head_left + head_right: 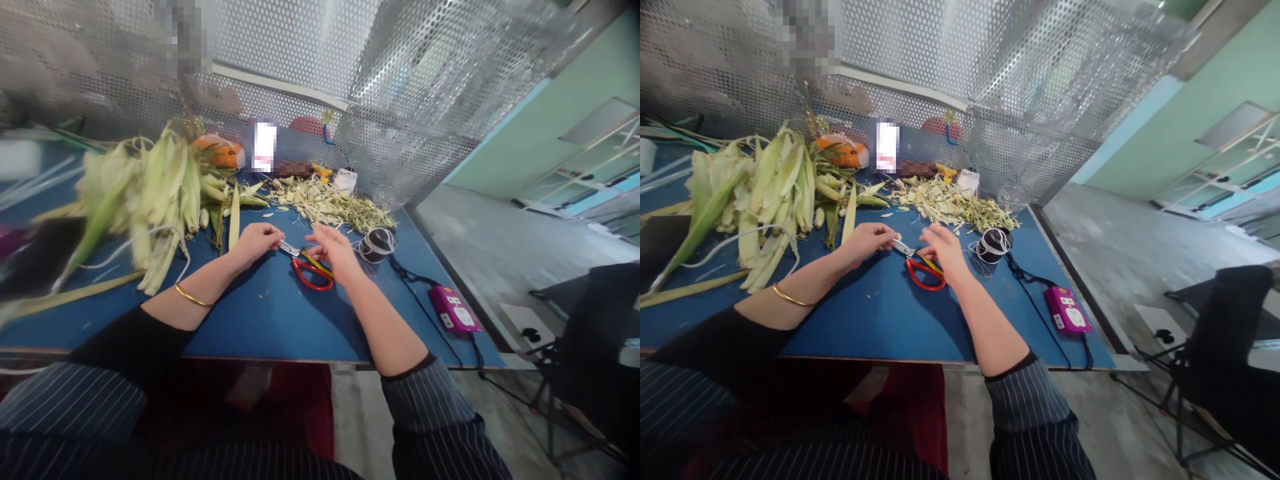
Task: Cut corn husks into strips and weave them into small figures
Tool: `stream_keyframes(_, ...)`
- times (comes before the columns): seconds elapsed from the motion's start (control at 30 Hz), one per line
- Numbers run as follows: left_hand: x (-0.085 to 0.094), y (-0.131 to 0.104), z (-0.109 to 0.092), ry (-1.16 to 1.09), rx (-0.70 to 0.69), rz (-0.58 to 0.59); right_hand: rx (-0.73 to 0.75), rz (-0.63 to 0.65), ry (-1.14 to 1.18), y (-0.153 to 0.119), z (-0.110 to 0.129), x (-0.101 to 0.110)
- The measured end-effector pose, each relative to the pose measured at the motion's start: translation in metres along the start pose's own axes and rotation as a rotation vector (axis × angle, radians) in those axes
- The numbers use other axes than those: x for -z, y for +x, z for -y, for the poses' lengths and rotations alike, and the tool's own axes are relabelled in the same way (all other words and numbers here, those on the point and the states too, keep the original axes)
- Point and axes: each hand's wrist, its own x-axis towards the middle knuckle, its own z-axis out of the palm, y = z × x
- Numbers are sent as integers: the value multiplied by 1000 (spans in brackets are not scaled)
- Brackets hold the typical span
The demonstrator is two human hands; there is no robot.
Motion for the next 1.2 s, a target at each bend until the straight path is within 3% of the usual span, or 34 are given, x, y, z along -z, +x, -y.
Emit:
stream_keyframes(0.13,-1,-4,1,198,-161,3,425,39,-936,-17,-1,-12)
stream_keyframes(0.2,1,-3,-1,186,-176,-50,433,42,-1208,-22,2,-9)
stream_keyframes(0.3,3,-1,-4,77,-140,-164,305,123,-1395,-24,9,1)
stream_keyframes(0.4,7,2,-10,-48,-114,-261,325,245,-1457,-25,13,4)
stream_keyframes(0.5,15,6,-19,-148,-129,-349,319,234,-1487,-26,13,2)
stream_keyframes(0.63,30,11,-26,-239,-135,-456,286,157,-1393,-19,10,1)
stream_keyframes(0.7,36,13,-27,-270,-142,-491,281,98,-1235,-15,10,4)
stream_keyframes(0.77,40,16,-27,-312,-150,-523,248,118,-987,-15,14,9)
stream_keyframes(0.87,43,17,-27,-391,-117,-542,51,434,-589,-20,23,18)
stream_keyframes(0.93,43,17,-27,-412,-82,-537,-123,673,-430,-20,26,27)
stream_keyframes(0.97,43,17,-27,-415,-66,-533,-197,724,-379,-18,25,32)
stream_keyframes(1.03,43,17,-26,-421,-47,-528,-286,627,-279,-10,19,41)
stream_keyframes(1.13,42,18,-25,-446,-29,-523,-244,162,-181,5,8,49)
stream_keyframes(1.2,42,19,-25,-469,-18,-514,-173,14,-87,10,5,49)
